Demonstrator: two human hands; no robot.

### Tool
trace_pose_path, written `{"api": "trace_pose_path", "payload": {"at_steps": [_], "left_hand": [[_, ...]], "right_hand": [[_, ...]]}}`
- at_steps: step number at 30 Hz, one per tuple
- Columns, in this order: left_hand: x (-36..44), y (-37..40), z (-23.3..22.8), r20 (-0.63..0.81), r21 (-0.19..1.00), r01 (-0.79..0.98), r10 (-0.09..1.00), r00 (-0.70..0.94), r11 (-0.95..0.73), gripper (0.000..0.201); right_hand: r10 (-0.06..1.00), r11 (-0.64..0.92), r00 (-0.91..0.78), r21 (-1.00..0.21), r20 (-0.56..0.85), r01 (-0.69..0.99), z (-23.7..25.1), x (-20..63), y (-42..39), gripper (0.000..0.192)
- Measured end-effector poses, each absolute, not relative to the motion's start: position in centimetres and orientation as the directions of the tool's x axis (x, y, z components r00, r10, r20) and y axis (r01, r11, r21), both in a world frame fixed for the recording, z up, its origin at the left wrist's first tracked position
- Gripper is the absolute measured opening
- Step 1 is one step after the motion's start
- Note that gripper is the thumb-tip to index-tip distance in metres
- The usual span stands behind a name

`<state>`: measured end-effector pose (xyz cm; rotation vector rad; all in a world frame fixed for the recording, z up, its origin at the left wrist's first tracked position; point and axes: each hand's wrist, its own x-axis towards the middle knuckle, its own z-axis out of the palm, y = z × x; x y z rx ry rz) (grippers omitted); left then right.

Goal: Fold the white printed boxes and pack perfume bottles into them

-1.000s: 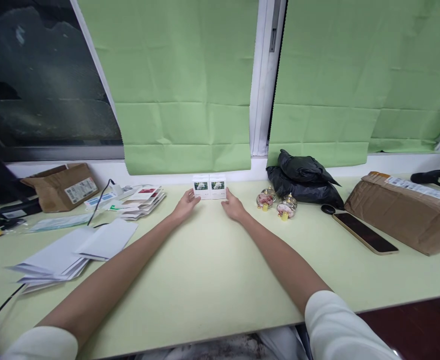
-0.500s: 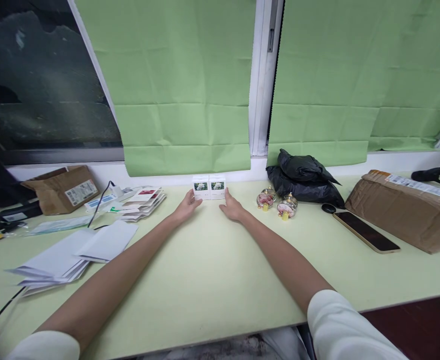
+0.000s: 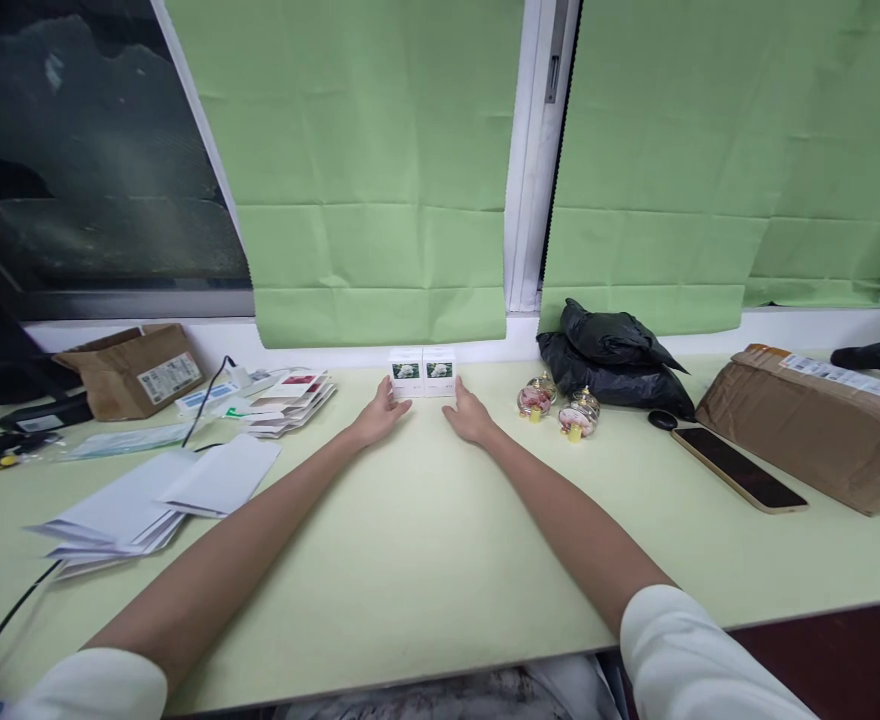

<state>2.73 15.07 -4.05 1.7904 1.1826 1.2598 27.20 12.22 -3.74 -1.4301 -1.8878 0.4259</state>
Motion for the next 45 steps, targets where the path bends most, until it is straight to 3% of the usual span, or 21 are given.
{"api": "trace_pose_path", "payload": {"at_steps": [4, 8, 11, 14, 20, 26, 35, 45], "left_hand": [[3.0, 14.1, -3.7, 0.348, 0.824, 0.449, 0.934, 0.082, -0.346, 0.085], [3.0, 12.7, -3.1, 0.394, 0.720, 0.605, 0.918, 0.047, -0.340, 0.055], [3.1, 11.8, -2.8, 0.425, 0.608, 0.701, 0.898, 0.110, -0.373, 0.026], [3.4, 11.2, -2.7, 0.428, 0.506, 0.759, 0.884, 0.191, -0.409, 0.013], [3.5, 10.8, -2.4, 0.413, 0.372, 0.824, 0.871, 0.265, -0.427, 0.020], [3.5, 10.6, -2.3, 0.407, 0.315, 0.846, 0.867, 0.288, -0.430, 0.023], [2.4, 8.3, -2.3, 0.360, 0.293, 0.813, 0.846, 0.393, -0.502, 0.035], [-1.7, 1.2, -0.8, 0.272, 0.304, 0.671, 0.736, 0.619, -0.676, 0.055]], "right_hand": [[0.919, 0.300, -0.064, -0.583, 0.390, 0.755, -3.5, 27.2, 11.6, 0.055], [0.901, 0.301, -0.081, -0.479, 0.427, 0.824, -3.2, 26.8, 10.3, 0.034], [0.891, 0.320, -0.132, -0.394, 0.434, 0.862, -2.9, 26.3, 9.4, 0.023], [0.888, 0.327, -0.170, -0.326, 0.426, 0.887, -2.7, 26.1, 9.0, 0.019], [0.886, 0.343, -0.232, -0.232, 0.402, 0.910, -2.4, 26.2, 8.6, 0.021], [0.883, 0.363, -0.271, -0.194, 0.383, 0.911, -2.4, 26.3, 8.3, 0.021], [0.865, 0.456, -0.375, -0.213, 0.332, 0.864, -2.7, 27.6, 6.6, 0.035], [0.846, 0.522, -0.444, -0.287, 0.297, 0.803, -3.7, 30.7, 1.4, 0.054]]}}
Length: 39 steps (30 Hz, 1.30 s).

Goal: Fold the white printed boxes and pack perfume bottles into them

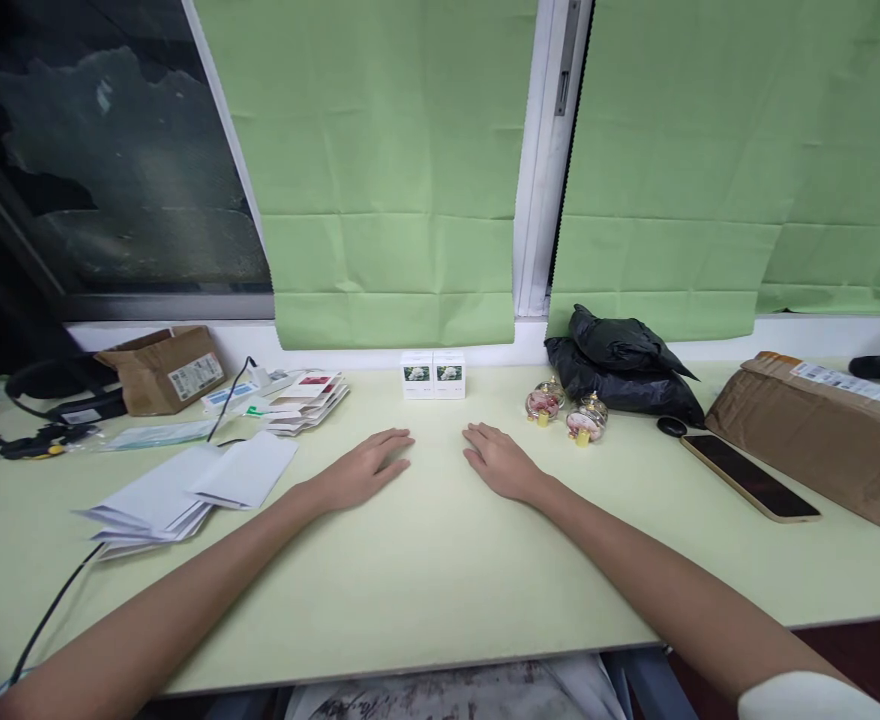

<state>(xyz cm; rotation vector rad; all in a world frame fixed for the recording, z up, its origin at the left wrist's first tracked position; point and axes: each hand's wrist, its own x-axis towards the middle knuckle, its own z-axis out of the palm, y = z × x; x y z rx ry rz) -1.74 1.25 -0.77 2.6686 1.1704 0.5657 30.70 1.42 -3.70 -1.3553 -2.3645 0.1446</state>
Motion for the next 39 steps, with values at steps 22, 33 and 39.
{"api": "trace_pose_path", "payload": {"at_steps": [22, 33, 39], "left_hand": [[-7.0, 4.8, 4.1, 0.473, 0.004, 0.940, 0.829, 0.299, -0.342, 0.042], [-12.4, 7.0, 2.8, 0.335, 0.040, 0.983, 0.924, -0.183, 0.180, 0.081], [-11.3, 6.8, 3.6, 0.377, -0.093, 0.988, 0.923, -0.076, 0.120, 0.056]], "right_hand": [[0.815, 0.579, -0.505, -0.371, 0.285, 0.726, -2.8, 32.4, 1.9, 0.055], [0.812, 0.583, -0.506, -0.383, 0.291, 0.717, -2.3, 32.3, 1.6, 0.053], [0.815, 0.579, -0.505, -0.379, 0.284, 0.722, -2.3, 32.3, 1.7, 0.053]]}}
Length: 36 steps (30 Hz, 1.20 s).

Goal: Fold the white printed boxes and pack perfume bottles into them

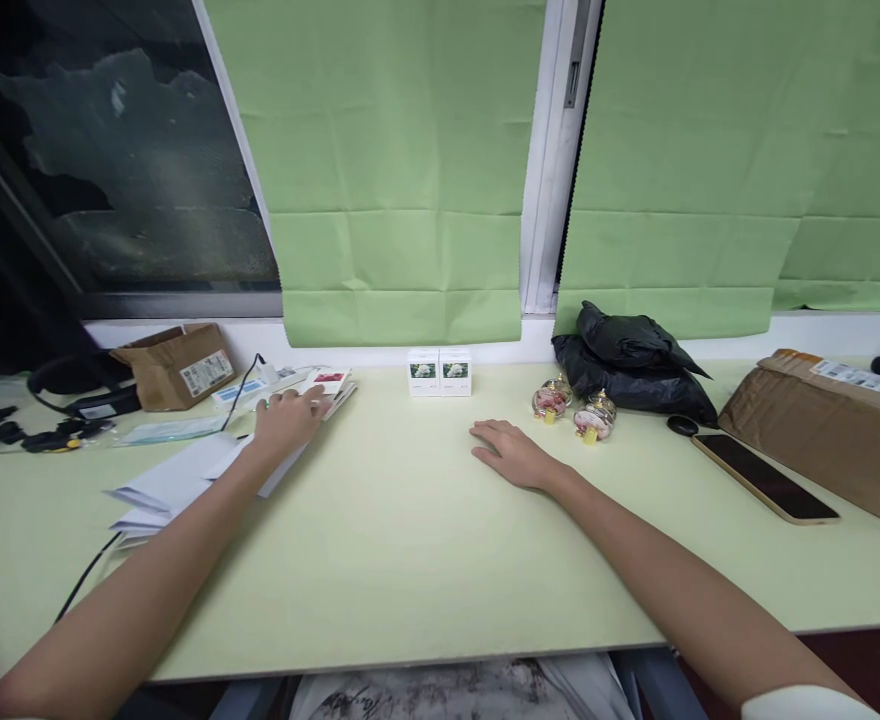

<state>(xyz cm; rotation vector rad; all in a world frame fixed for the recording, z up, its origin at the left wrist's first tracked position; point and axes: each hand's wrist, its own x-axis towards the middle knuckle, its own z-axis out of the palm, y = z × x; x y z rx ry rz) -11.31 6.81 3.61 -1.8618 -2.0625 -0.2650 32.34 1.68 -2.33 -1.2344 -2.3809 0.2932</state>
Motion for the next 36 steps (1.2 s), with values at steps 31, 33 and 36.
{"api": "trace_pose_path", "payload": {"at_steps": [31, 33, 36], "left_hand": [[-0.1, -1.3, 2.1, 0.252, 0.330, 0.570, 0.652, 0.715, -0.752, 0.053], [-0.4, -1.3, 2.1, 0.232, 0.333, 0.565, 0.647, 0.727, -0.755, 0.058], [-0.5, -1.5, 2.3, 0.248, 0.368, 0.551, 0.650, 0.718, -0.749, 0.063]], "right_hand": [[0.848, 0.519, -0.411, -0.684, 0.335, 0.513, -1.0, 30.2, -0.3, 0.025], [0.834, 0.519, -0.447, -0.732, 0.322, 0.441, -0.9, 30.0, -0.6, 0.027], [0.823, 0.518, -0.458, -0.774, 0.337, 0.363, -0.6, 29.6, -1.1, 0.032]]}}
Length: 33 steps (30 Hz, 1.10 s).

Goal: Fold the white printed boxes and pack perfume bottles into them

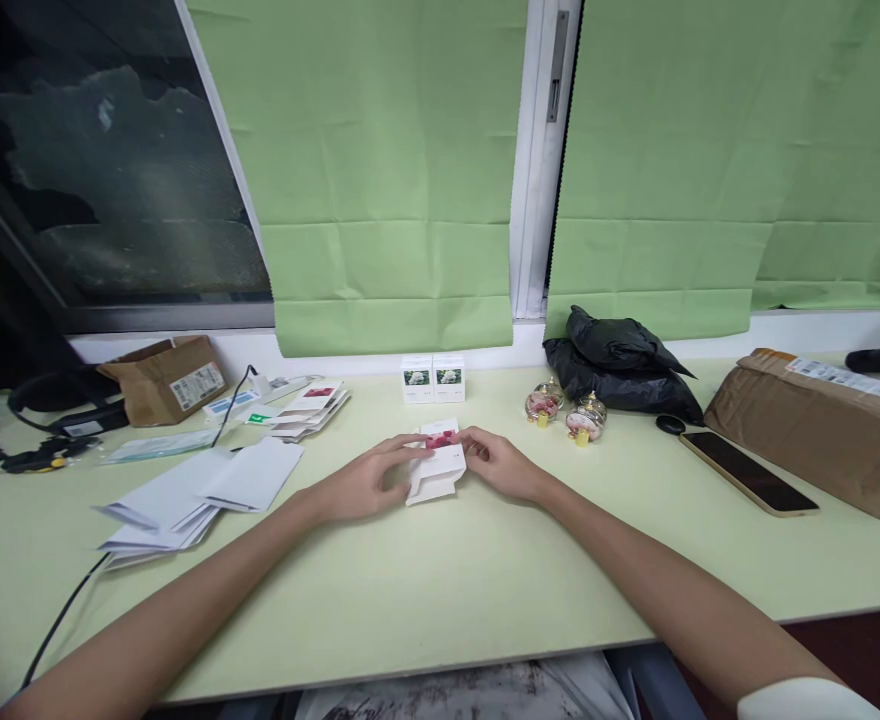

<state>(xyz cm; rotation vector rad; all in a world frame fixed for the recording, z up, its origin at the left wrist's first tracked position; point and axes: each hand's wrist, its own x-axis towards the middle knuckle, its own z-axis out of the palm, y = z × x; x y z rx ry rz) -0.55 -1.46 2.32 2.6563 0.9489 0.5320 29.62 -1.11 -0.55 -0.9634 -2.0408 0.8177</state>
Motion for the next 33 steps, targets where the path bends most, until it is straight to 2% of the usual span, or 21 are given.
{"api": "trace_pose_path", "payload": {"at_steps": [5, 11, 17, 22, 27, 33], "left_hand": [[-0.6, -1.5, 2.4, 0.267, 0.400, 0.523, 0.642, 0.719, -0.752, 0.072], [-0.8, -1.2, 2.0, 0.229, 0.405, 0.557, 0.671, 0.706, -0.725, 0.075], [-0.8, -1.1, 2.2, 0.230, 0.415, 0.529, 0.648, 0.726, -0.740, 0.076], [-0.7, -1.6, 2.5, 0.213, 0.392, 0.556, 0.660, 0.720, -0.733, 0.067], [-0.6, -1.8, 2.8, 0.200, 0.389, 0.568, 0.668, 0.717, -0.726, 0.074], [-0.7, -1.5, 2.3, 0.216, 0.358, 0.570, 0.659, 0.720, -0.740, 0.067]], "right_hand": [[0.833, 0.500, -0.429, -0.807, 0.349, 0.314, 0.0, 29.1, -1.8, 0.049], [0.822, 0.522, -0.436, -0.790, 0.366, 0.321, -0.3, 29.4, -1.5, 0.049], [0.759, 0.596, -0.534, -0.726, 0.371, 0.343, -1.2, 29.5, -1.0, 0.037], [0.797, 0.548, -0.450, -0.796, 0.402, 0.259, -1.4, 29.1, -1.2, 0.042], [0.852, 0.422, -0.374, -0.903, 0.365, 0.079, -1.7, 29.1, -0.8, 0.047], [0.859, 0.410, -0.356, -0.911, 0.368, 0.047, -2.1, 29.5, 0.0, 0.041]]}}
